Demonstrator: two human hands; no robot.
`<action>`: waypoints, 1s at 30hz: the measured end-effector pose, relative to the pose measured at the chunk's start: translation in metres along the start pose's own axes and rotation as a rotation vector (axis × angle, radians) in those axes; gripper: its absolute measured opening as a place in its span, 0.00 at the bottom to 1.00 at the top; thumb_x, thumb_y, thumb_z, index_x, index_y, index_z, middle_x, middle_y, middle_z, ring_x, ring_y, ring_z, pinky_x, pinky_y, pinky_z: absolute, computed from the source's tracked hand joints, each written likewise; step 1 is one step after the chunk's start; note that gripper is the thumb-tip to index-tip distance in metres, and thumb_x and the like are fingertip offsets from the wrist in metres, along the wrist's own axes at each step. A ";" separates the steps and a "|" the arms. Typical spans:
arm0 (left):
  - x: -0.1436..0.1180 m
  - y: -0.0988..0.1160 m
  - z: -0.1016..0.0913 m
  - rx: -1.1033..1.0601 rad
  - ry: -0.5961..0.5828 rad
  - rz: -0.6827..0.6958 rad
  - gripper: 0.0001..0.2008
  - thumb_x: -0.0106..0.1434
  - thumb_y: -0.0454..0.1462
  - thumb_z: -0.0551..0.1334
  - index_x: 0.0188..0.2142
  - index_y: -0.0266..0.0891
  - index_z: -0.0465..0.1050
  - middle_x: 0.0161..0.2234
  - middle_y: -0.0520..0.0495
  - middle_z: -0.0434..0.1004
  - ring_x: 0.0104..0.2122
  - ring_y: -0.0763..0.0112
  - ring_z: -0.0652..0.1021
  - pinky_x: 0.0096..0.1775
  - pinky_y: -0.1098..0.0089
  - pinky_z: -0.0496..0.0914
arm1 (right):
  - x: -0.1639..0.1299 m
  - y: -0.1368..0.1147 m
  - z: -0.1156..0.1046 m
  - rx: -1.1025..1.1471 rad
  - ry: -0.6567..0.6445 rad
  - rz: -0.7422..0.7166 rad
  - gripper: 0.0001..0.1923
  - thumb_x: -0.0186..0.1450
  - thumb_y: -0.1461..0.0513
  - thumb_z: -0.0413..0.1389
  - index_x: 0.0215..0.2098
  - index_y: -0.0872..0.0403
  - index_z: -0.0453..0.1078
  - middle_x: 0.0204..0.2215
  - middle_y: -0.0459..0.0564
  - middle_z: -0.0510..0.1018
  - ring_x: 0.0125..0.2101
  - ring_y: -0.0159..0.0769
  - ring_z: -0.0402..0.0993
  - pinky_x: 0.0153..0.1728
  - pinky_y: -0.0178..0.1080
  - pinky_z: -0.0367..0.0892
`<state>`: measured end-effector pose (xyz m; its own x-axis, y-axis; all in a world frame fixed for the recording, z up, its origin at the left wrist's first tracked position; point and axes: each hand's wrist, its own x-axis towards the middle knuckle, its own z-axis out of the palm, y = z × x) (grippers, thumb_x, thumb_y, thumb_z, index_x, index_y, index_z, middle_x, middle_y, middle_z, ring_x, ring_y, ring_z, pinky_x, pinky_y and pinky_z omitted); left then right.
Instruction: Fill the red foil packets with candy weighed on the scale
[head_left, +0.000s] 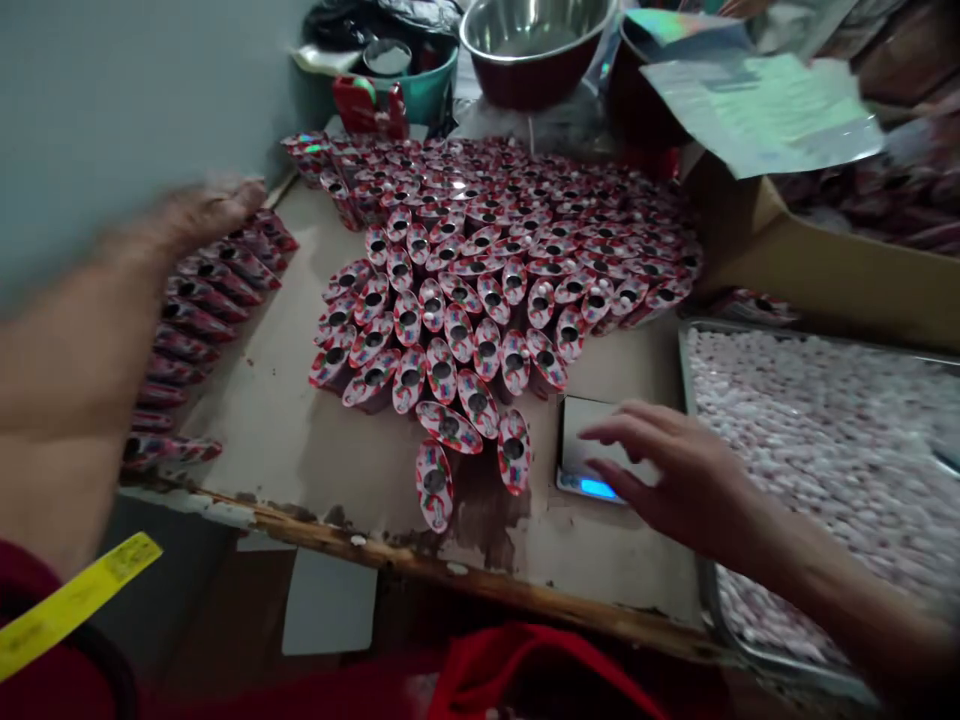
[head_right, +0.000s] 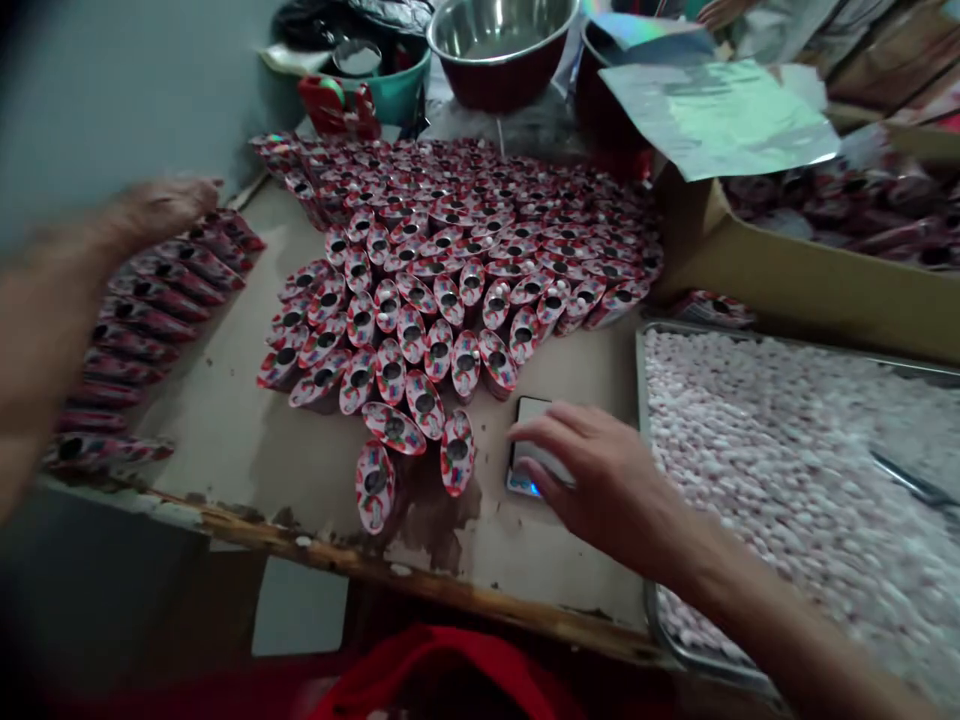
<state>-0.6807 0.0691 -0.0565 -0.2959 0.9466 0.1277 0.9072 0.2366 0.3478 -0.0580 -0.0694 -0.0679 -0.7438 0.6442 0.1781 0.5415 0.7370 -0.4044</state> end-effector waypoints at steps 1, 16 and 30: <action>-0.009 0.005 -0.001 0.019 0.027 0.016 0.30 0.73 0.50 0.55 0.41 0.17 0.76 0.49 0.49 0.86 0.65 0.67 0.76 0.68 0.53 0.63 | 0.004 -0.006 0.011 -0.022 -0.056 -0.092 0.14 0.75 0.66 0.54 0.52 0.44 0.76 0.37 0.50 0.81 0.33 0.41 0.77 0.37 0.44 0.69; -0.250 0.083 0.018 -0.018 -0.038 0.781 0.18 0.62 0.50 0.69 0.51 0.54 0.85 0.58 0.48 0.84 0.61 0.56 0.79 0.71 0.41 0.59 | 0.015 -0.021 -0.012 -0.413 -0.276 0.076 0.12 0.78 0.53 0.59 0.40 0.48 0.80 0.36 0.49 0.87 0.34 0.40 0.80 0.34 0.40 0.52; -0.294 0.139 0.059 -0.102 -0.211 0.916 0.39 0.47 0.37 0.67 0.59 0.71 0.79 0.61 0.50 0.83 0.60 0.45 0.81 0.69 0.35 0.60 | -0.052 0.026 -0.042 -0.567 0.013 0.534 0.19 0.75 0.45 0.59 0.48 0.49 0.83 0.33 0.55 0.85 0.35 0.48 0.81 0.34 0.41 0.57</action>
<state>-0.4505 -0.1637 -0.1005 0.5879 0.7773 0.2242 0.7266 -0.6292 0.2760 0.0114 -0.0751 -0.0506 -0.3226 0.9412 0.1005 0.9455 0.3154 0.0810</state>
